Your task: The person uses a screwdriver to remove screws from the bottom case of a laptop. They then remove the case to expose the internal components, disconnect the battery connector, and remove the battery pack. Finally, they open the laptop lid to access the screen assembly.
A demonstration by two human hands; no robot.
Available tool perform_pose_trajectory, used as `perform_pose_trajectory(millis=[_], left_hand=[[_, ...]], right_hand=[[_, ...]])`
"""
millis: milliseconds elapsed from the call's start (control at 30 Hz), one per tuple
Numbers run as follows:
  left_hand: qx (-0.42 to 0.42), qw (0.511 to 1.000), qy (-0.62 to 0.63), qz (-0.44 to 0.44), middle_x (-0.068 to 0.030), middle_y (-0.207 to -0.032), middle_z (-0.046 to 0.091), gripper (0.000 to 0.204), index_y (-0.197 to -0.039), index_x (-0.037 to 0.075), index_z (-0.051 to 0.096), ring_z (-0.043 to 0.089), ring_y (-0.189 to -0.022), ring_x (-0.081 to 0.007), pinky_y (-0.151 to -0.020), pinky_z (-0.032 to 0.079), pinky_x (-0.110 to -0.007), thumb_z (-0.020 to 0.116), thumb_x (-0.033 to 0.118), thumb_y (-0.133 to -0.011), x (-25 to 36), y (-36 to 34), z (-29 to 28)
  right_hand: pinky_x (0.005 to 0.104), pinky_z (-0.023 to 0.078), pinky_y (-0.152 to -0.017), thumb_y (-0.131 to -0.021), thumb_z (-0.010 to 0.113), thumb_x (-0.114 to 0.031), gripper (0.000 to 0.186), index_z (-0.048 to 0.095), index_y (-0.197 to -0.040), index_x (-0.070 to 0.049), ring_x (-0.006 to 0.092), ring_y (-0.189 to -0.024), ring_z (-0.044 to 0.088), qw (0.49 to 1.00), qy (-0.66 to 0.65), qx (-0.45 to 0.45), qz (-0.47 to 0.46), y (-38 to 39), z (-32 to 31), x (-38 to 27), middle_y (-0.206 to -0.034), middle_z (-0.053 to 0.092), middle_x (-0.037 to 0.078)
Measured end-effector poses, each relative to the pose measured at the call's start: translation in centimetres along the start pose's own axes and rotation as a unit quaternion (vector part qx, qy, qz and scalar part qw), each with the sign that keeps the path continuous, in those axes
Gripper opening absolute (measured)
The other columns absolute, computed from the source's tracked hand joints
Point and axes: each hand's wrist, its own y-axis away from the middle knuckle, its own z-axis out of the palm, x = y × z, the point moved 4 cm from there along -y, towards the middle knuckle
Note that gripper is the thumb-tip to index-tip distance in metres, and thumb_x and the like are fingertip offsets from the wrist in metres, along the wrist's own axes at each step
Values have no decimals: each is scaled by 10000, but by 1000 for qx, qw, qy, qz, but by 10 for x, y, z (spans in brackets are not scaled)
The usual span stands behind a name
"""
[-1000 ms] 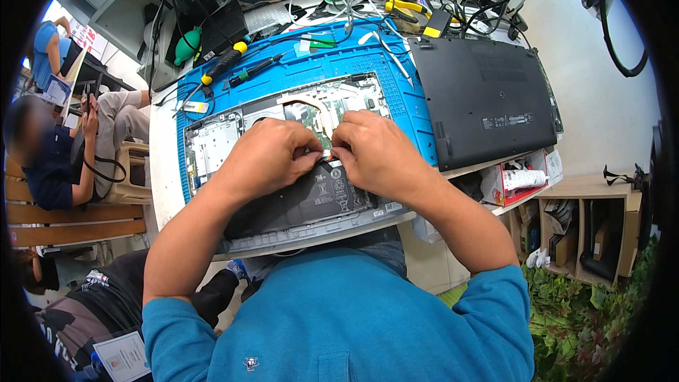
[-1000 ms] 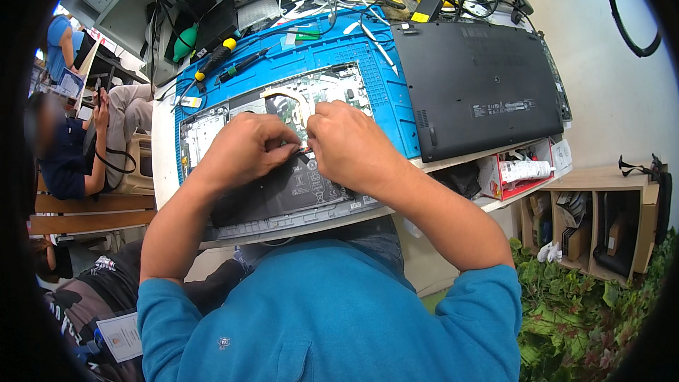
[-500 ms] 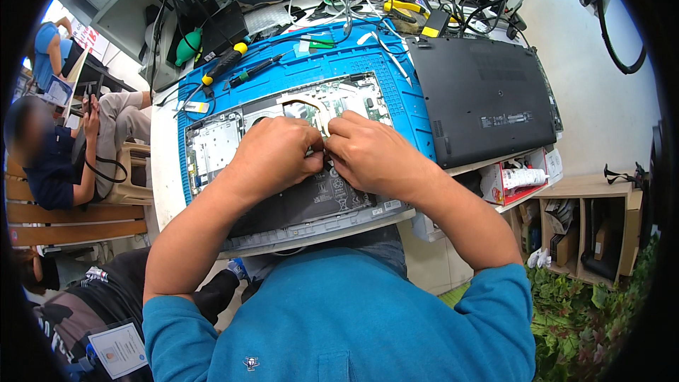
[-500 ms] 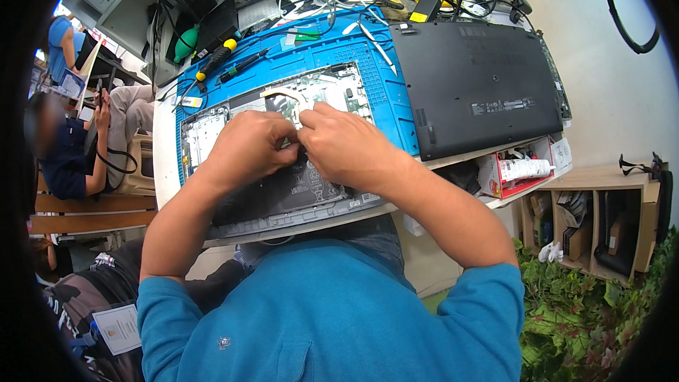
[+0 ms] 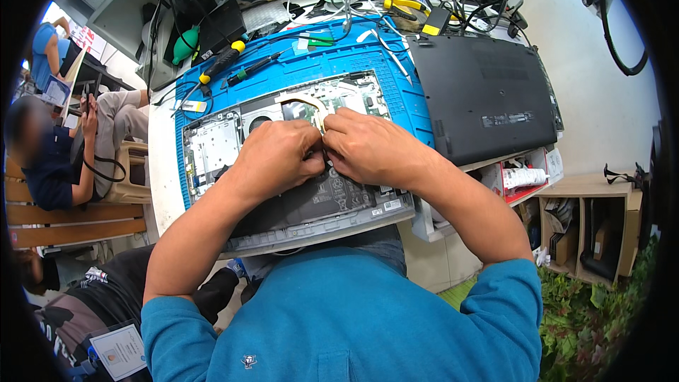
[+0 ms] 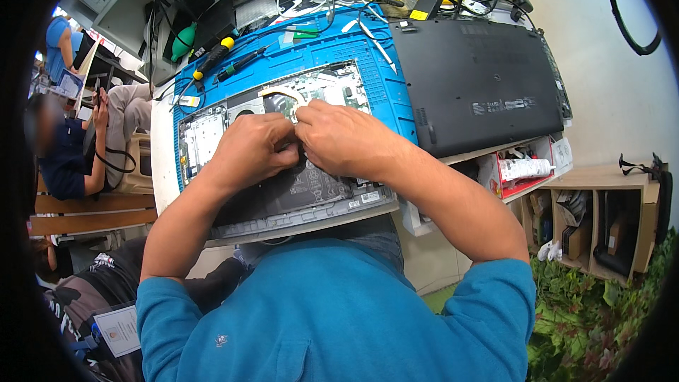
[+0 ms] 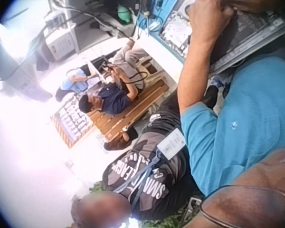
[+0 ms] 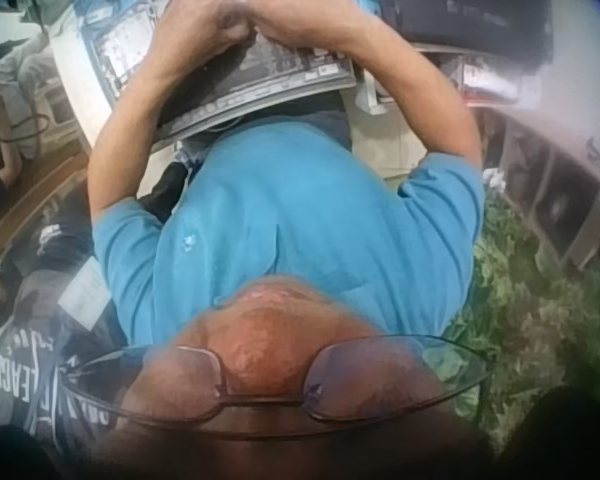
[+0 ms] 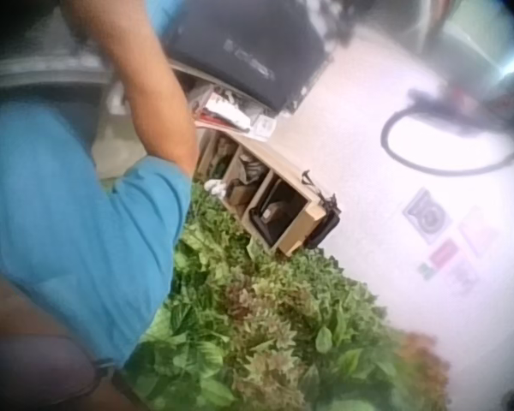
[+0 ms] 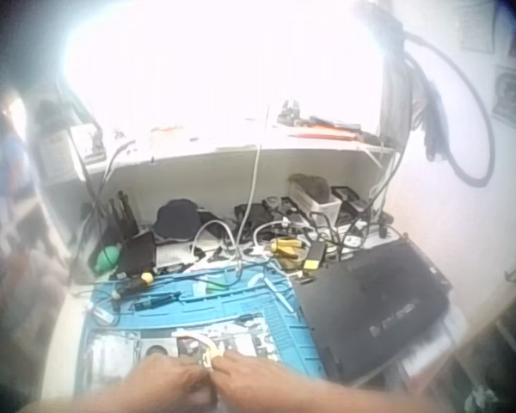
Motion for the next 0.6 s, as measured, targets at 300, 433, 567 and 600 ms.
perform_pose_trajectory(millis=[300, 433, 567, 600], left_hand=[[98, 993, 56, -35, -80, -721, 662, 71, -946, 64, 842, 605, -605, -194, -586, 487, -357, 856, 105, -890, -4, 22, -57], [121, 990, 39, -60, -66, -689, 630, 75, -935, 62, 838, 582, -582, -200, -569, 462, -364, 860, 115, -887, -8, 46, -65], [149, 983, 56, -93, -45, -703, 603, 83, -938, 43, 834, 531, -587, -140, -573, 425, -333, 869, 109, -903, -8, 75, -66], [171, 979, 51, -101, -48, -715, 616, 95, -955, 35, 835, 543, -589, -137, -575, 431, -327, 869, 109, -907, -9, 86, -69]], right_hand=[[459, 594, -861, -954, 788, -89, 129, 727, -1027, -3, 340, -1013, 670, 994, -18, 108, -28, 15, 3, 2, -1009, 642, 120], [452, 603, -878, -926, 754, -61, 89, 704, -970, -2, 327, -1058, 671, 997, 16, 76, -19, 10, 5, -4, -1030, 643, 118], [465, 605, -895, -879, 737, -36, 90, 675, -937, -6, 339, -1085, 670, 998, 39, 51, -8, 5, 8, -5, -1029, 634, 135], [472, 602, -896, -890, 736, -34, 92, 682, -958, -3, 346, -1084, 668, 997, 52, 62, 11, 7, 6, -6, -1028, 633, 144]])
